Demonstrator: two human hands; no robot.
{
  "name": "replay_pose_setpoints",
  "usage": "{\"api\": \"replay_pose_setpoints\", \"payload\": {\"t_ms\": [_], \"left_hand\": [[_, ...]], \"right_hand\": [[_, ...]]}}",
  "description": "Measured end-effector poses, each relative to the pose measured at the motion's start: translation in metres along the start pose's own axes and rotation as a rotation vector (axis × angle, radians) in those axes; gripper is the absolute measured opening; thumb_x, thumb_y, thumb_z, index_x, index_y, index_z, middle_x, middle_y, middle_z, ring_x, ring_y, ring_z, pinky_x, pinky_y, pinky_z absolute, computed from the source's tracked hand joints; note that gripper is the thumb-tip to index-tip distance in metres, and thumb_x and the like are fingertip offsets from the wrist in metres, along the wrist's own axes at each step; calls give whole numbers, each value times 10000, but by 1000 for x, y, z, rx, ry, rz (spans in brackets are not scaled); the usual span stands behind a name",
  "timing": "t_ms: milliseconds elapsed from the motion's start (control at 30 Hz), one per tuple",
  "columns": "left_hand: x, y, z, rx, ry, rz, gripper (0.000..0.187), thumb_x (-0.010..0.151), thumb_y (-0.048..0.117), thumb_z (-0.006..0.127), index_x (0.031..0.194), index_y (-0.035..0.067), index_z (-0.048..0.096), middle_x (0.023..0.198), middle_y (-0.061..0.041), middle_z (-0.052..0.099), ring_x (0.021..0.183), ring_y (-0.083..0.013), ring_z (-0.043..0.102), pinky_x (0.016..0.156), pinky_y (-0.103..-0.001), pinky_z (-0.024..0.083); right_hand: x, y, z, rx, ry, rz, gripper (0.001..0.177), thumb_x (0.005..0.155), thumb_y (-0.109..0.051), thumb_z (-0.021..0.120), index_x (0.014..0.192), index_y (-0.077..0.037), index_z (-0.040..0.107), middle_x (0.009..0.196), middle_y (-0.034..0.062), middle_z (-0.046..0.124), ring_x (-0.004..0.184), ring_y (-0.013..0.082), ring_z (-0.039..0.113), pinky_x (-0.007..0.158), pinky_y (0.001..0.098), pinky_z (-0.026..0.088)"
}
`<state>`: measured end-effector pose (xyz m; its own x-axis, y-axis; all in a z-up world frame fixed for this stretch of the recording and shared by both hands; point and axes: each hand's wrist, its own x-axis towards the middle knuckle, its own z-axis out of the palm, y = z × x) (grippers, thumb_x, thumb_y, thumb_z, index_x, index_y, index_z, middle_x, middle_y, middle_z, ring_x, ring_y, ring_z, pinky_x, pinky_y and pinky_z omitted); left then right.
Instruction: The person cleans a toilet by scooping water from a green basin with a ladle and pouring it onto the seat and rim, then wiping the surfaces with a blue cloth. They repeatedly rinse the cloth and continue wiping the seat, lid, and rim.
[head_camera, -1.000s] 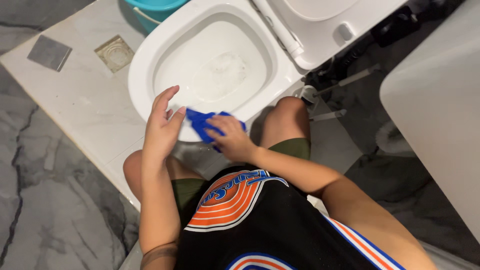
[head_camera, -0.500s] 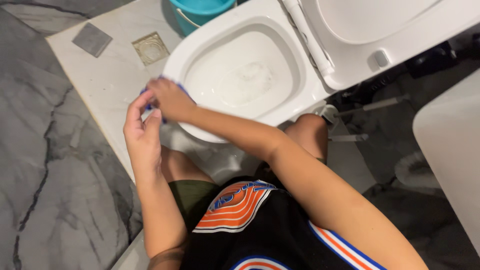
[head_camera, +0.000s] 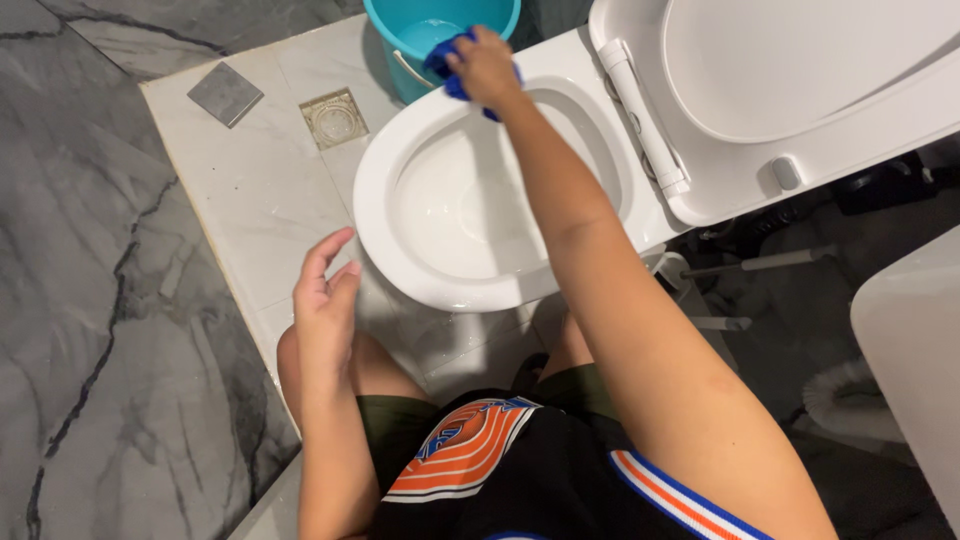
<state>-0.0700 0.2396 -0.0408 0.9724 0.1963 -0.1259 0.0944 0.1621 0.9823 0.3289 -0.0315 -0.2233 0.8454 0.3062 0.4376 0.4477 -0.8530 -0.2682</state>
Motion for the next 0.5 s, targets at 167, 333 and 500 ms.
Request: {"api": "replay_pose_setpoints", "payload": {"t_ms": [167,333,500], "left_hand": [[-9,2,4,-31,-73,5,431,954,19,586,1384,13,583,1384,-73,590,1114,-143,575,1012,-267,449],[0,3,11,36,-74,-3,425,939,36,576,1364,21,587,1404,-72,583,1152,-164,587,1039,-294,455],[6,2,22,47,-147,142,398,967,26,559,1363,4,589,1441,-92,557,1276,-171,553,1116,-335,435]], "right_hand": [[8,68,-38,104,-110,84,307,976,-323,691,1156,-76,717,1291,270,564,1114,469,563,948,528,463],[31,102,-100,174,-129,153,284,950,-272,703,1138,-60,713,1250,265,593,1069,458,600,913,511,494],[22,99,-120,205,-38,223,272,934,-231,707,1140,-53,704,1213,238,631,1056,440,628,903,498,514]]}}
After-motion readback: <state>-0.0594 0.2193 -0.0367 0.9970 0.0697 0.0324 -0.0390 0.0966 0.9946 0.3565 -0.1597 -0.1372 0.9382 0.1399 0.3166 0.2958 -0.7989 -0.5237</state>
